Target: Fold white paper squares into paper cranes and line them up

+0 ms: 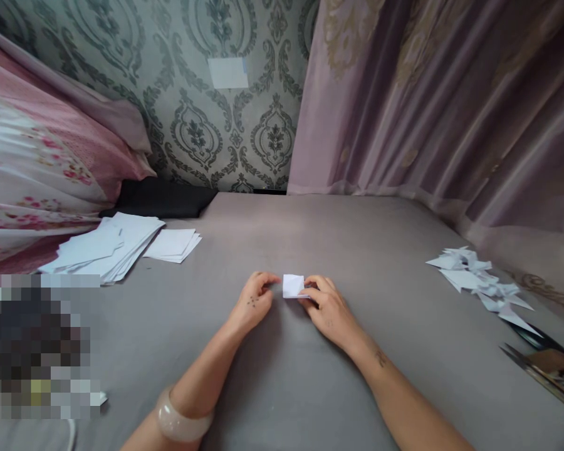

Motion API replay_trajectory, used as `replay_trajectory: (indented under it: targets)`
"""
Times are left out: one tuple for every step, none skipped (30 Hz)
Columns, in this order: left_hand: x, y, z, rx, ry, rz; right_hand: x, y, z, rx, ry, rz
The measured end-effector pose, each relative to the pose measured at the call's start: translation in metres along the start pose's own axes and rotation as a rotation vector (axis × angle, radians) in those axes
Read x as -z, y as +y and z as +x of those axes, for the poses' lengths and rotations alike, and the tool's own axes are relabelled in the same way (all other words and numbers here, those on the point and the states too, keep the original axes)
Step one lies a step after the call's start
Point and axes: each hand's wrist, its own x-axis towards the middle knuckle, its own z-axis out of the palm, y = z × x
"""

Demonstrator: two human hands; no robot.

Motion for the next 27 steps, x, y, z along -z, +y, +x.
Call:
replay_trajectory:
  targets:
    - [0.001,-0.001,-0.001,-0.047,-0.044,0.074,-0.001,0.001,0.000,-0.030,-0.001,0.016]
    - [0.001,-0.002,-0.003,-0.087,-0.075,0.128,-0.002,0.002,0.001,-0.059,0.002,0.031]
    - [0.000,-0.002,-0.004,-0.116,-0.093,0.163,-0.003,0.003,0.002,-0.085,0.007,0.044]
    - [-0.001,-0.003,-0.005,-0.135,-0.092,0.179,-0.005,0.004,0.002,-0.111,0.015,0.055]
    - [-0.003,-0.004,-0.006,-0.144,-0.078,0.178,-0.006,0.006,0.003,-0.135,0.025,0.065]
    - [-0.005,-0.005,-0.006,-0.147,-0.052,0.167,-0.008,0.007,0.004,-0.156,0.036,0.072]
    - [-0.007,-0.006,-0.006,-0.146,-0.026,0.160,-0.009,0.009,0.005,-0.174,0.047,0.078]
    - [-0.010,-0.007,-0.005,-0.147,-0.002,0.165,-0.011,0.011,0.006,-0.189,0.060,0.080]
    - [-0.012,-0.008,-0.004,-0.149,0.018,0.190,-0.012,0.012,0.007,-0.203,0.070,0.080]
    - [-0.014,-0.009,-0.003,-0.157,0.031,0.235,-0.014,0.013,0.008,-0.216,0.077,0.078]
    - [-0.016,-0.011,-0.002,-0.168,0.038,0.295,-0.014,0.013,0.008,-0.229,0.080,0.074]
    - [-0.017,-0.012,-0.001,-0.178,0.040,0.359,-0.015,0.013,0.009,-0.240,0.082,0.068]
    - [-0.018,-0.013,-0.001,-0.186,0.041,0.418,-0.015,0.013,0.010,-0.250,0.083,0.061]
    - [-0.019,-0.014,0.000,-0.191,0.043,0.467,-0.015,0.013,0.010,-0.258,0.083,0.052]
    - [-0.019,-0.014,0.000,-0.193,0.045,0.505,-0.015,0.012,0.011,-0.263,0.082,0.043]
    - [-0.020,-0.015,0.000,-0.194,0.049,0.534,-0.015,0.011,0.012,-0.268,0.083,0.035]
    - [-0.020,-0.014,0.000,-0.194,0.054,0.554,-0.015,0.011,0.012,-0.272,0.084,0.027]
    - [-0.021,-0.014,-0.001,-0.194,0.060,0.569,-0.015,0.010,0.013,-0.277,0.084,0.021]
    - [-0.021,-0.014,-0.001,-0.194,0.065,0.580,-0.015,0.010,0.013,-0.281,0.084,0.016]
    - [-0.021,-0.013,-0.001,-0.194,0.068,0.589,-0.015,0.009,0.013,-0.284,0.084,0.013]
    - [-0.022,-0.013,0.000,-0.192,0.071,0.595,-0.016,0.009,0.014,-0.286,0.084,0.011]
    - [-0.022,-0.013,0.000,-0.190,0.072,0.599,-0.016,0.009,0.014,-0.288,0.083,0.009]
    - [-0.022,-0.013,0.000,-0.189,0.073,0.601,-0.016,0.009,0.014,-0.289,0.082,0.007]
    - [-0.023,-0.013,0.000,-0.190,0.074,0.604,-0.016,0.009,0.014,-0.290,0.081,0.004]
    - [-0.023,-0.013,0.000,-0.193,0.076,0.610,-0.016,0.009,0.015,-0.291,0.081,-0.001]
    - [-0.022,-0.013,0.000,-0.198,0.079,0.619,-0.016,0.009,0.015,-0.292,0.079,-0.007]
    - [-0.022,-0.013,0.000,-0.208,0.082,0.633,-0.016,0.009,0.015,-0.292,0.078,-0.015]
